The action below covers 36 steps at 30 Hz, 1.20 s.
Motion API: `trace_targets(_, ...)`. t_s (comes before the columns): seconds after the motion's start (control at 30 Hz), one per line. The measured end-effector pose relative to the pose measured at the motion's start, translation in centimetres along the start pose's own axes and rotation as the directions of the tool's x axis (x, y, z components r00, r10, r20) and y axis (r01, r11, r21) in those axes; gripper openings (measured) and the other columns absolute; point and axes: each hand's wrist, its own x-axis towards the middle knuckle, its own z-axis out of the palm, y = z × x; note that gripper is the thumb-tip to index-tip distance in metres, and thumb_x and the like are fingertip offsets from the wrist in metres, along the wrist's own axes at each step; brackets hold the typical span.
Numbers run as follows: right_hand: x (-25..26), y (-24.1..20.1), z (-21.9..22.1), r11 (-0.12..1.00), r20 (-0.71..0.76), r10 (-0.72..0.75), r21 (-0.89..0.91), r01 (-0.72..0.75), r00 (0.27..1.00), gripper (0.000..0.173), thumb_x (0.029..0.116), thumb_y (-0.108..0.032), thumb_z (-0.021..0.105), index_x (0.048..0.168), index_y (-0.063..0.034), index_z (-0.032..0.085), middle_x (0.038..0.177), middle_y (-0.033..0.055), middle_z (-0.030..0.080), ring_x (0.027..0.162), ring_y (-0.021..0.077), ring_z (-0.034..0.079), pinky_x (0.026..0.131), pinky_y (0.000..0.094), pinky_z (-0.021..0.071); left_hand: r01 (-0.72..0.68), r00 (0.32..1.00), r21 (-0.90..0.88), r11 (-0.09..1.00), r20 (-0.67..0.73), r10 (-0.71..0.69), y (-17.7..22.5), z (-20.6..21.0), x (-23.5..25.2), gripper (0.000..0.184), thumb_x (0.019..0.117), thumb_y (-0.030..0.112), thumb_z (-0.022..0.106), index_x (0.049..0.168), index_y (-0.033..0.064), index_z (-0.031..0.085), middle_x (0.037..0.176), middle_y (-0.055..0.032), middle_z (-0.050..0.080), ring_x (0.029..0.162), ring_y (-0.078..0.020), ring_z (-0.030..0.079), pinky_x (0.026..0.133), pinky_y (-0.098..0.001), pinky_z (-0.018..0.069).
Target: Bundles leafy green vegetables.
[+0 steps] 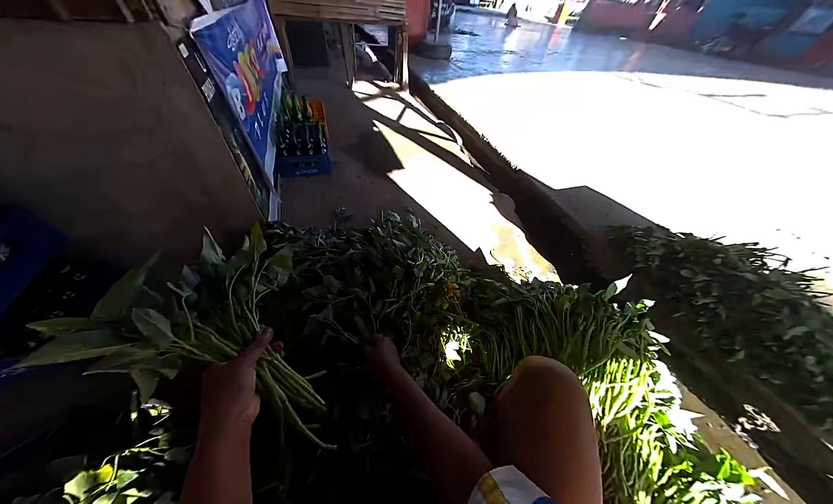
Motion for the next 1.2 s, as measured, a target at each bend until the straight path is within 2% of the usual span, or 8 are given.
trace_targets(0.13,-2.0,-1.6,-1.4,0.946,-0.079,-0.095,0.303,0.115,0.992,0.031,0.1059,-0.018,0.054,0.126,0.0015,0.065,0.112,0.0210,0.069,0.097,0.0287,0.068,0.090,0.0477,0.0542,0.004,1.000,0.021,1.000,0.031,-0.004,-0.2,0.2,-0.1,0.027,0.0976,0.009,0.068,0.122,0.0011,0.058,0.087,-0.0050,0.069,0.066,-0.0133,0.069,0.061,-0.0285,0.0617)
trace_targets(0.4,-4.4,-2.2,-1.3,0.603,-0.228,0.093,0.788,0.127,0.969,0.026,0.1047,-0.012,0.058,0.125,0.0054,0.060,0.093,0.0131,0.067,0.072,0.0146,0.064,0.067,0.0292,0.0558,0.024,1.000,0.001,1.000,0.020,-0.024,0.4,0.7,-0.7,0.027,0.0956,0.003,0.069,0.120,-0.0019,0.058,0.090,-0.0092,0.069,0.067,-0.0157,0.070,0.062,-0.0293,0.0619)
trace_targets(0.6,-8.8,-5.1,1.1,0.640,-0.461,-0.250,0.581,0.503,0.851,0.021,0.0966,0.002,0.062,0.116,0.0093,0.065,0.102,0.0127,0.071,0.088,0.0077,0.067,0.081,0.0246,0.0569,0.095,0.993,-0.017,0.995,0.071,-0.093,-0.3,0.6,-0.7,0.028,0.0967,0.006,0.069,0.122,-0.0006,0.059,0.096,-0.0111,0.070,0.072,-0.0181,0.070,0.066,-0.0318,0.0616)
trace_targets(0.73,-10.3,-5.5,3.0,0.611,-0.444,-0.617,0.249,0.751,0.649,0.023,0.0893,0.004,0.062,0.110,0.0069,0.072,0.111,0.0173,0.071,0.102,0.0157,0.068,0.090,0.0304,0.0572,0.189,0.969,0.031,0.982,0.155,-0.191,-1.1,1.1,-1.1,0.037,0.0951,0.012,0.072,0.127,0.0011,0.058,0.105,-0.0117,0.073,0.083,-0.0200,0.072,0.074,-0.0349,0.0611)
trace_targets(0.87,-10.5,-5.3,3.1,0.562,-0.369,-0.751,0.081,0.823,0.548,0.025,0.0890,0.003,0.062,0.109,0.0012,0.077,0.112,0.0174,0.072,0.104,0.0227,0.069,0.090,0.0350,0.0581,0.181,0.970,0.078,0.980,0.150,-0.191,-0.6,1.1,-1.8,0.050,0.0895,0.014,0.079,0.133,0.0035,0.056,0.117,-0.0113,0.068,0.102,-0.0195,0.066,0.088,-0.0392,0.0568)
trace_targets(0.93,-10.5,-5.2,2.3,0.616,-0.301,-0.743,0.041,0.787,0.597,0.025,0.0886,0.005,0.061,0.107,-0.0003,0.078,0.109,0.0156,0.074,0.107,0.0261,0.067,0.095,0.0402,0.0552,0.120,0.990,0.020,0.993,0.078,-0.121,-0.2,0.8,-1.5,0.053,0.0879,0.011,0.080,0.133,0.0035,0.054,0.118,-0.0116,0.067,0.104,-0.0189,0.067,0.089,-0.0394,0.0570)
trace_targets(1.07,-10.1,-6.4,-0.5,0.883,-0.092,-0.460,-0.146,0.445,0.883,0.032,0.0940,0.000,0.059,0.122,-0.0058,0.074,0.126,0.0166,0.068,0.125,0.0342,0.059,0.108,0.0497,0.0454,0.032,0.999,-0.031,0.999,-0.027,-0.033,0.9,-0.8,-0.3,0.054,0.0880,0.015,0.081,0.134,0.0056,0.055,0.122,-0.0095,0.066,0.106,-0.0172,0.065,0.090,-0.0391,0.0562)
trace_targets(1.2,-10.0,-9.0,-0.8,0.869,-0.058,-0.481,0.100,0.484,0.875,0.040,0.0985,-0.001,0.060,0.139,0.0002,0.060,0.133,0.0215,0.063,0.120,0.0301,0.062,0.102,0.0461,0.0506,0.058,0.996,0.051,0.997,0.068,-0.061,0.6,-0.4,-1.1,0.044,0.0907,0.015,0.078,0.129,0.0063,0.058,0.117,-0.0076,0.067,0.102,-0.0147,0.065,0.088,-0.0371,0.0557)
